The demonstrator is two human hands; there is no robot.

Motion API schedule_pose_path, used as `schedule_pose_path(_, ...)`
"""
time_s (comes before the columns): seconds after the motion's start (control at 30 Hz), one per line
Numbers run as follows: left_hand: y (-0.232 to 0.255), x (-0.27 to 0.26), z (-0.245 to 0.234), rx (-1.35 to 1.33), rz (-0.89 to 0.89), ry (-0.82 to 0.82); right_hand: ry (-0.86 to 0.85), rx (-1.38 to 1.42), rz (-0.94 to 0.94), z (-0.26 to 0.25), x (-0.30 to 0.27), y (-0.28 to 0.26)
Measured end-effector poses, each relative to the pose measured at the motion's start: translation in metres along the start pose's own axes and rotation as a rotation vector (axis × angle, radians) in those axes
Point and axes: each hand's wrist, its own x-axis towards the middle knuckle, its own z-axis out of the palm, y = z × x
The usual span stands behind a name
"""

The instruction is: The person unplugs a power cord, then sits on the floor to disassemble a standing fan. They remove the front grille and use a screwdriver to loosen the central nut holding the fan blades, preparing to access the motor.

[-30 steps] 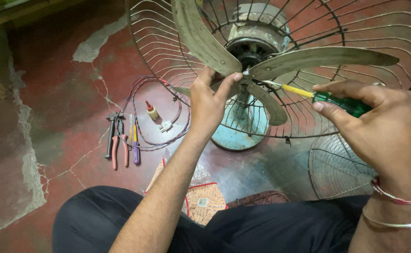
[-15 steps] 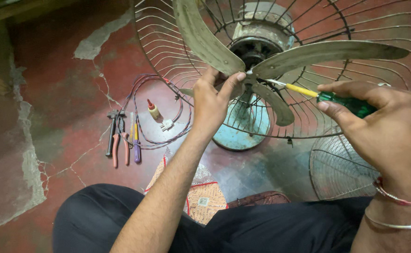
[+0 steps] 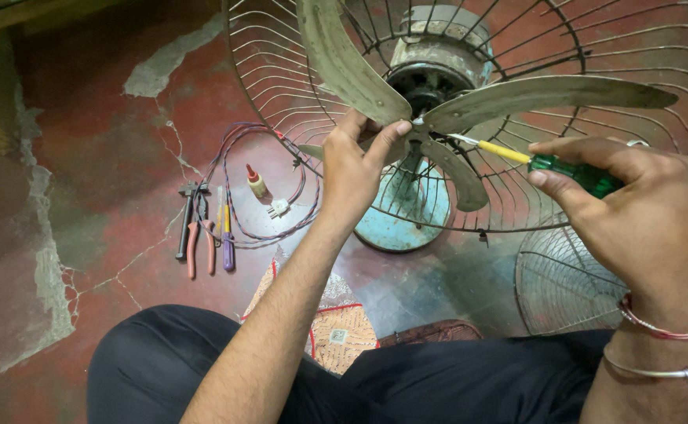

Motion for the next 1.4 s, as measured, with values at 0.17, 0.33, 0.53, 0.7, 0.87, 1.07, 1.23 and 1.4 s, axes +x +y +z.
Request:
schedule_pose_path(0.17, 0.001, 0.001, -0.001, 0.092, -0.001, 0.016, -0.050, -0.084, 0.054, 0.001, 0.000, 0.002)
schedule_pose_path(0.33, 0.003, 0.001, -0.003, 0.074, 0.001, 0.014, -0.031, -0.106, -0.025, 0.001, 0.002, -0.002)
schedule_pose_path(0.53, 0.006, 0.001, -0.005, 0.085, 0.052, 0.018, -0.105, -0.151, 0.163, 0.002, 0.000, -0.010)
schedule_pose_path(0.7, 0.009, 0.001, -0.006, 0.112, 0.030, 0.012, -0.075, -0.110, 0.146, 0.001, 0.001, -0.014)
schedule_pose_path(0.87, 0.007, 0.000, -0.006, 0.093, 0.040, 0.007, -0.066, -0.131, 0.131, 0.002, 0.000, -0.012)
schedule_pose_path(1.07, 0.007, 0.001, -0.004, 0.053, 0.019, -0.004, -0.048, -0.093, 0.080, 0.006, -0.002, 0.001)
schedule_pose_path(1.23, 0.011, -0.001, -0.006, 0.122, 0.070, -0.006, -0.124, -0.289, -0.004, 0.012, 0.001, 0.010)
schedule_pose_path(1.4, 0.011, 0.000, -0.006, 0.081, 0.094, -0.017, -0.131, -0.187, 0.138, 0.015, -0.002, 0.012)
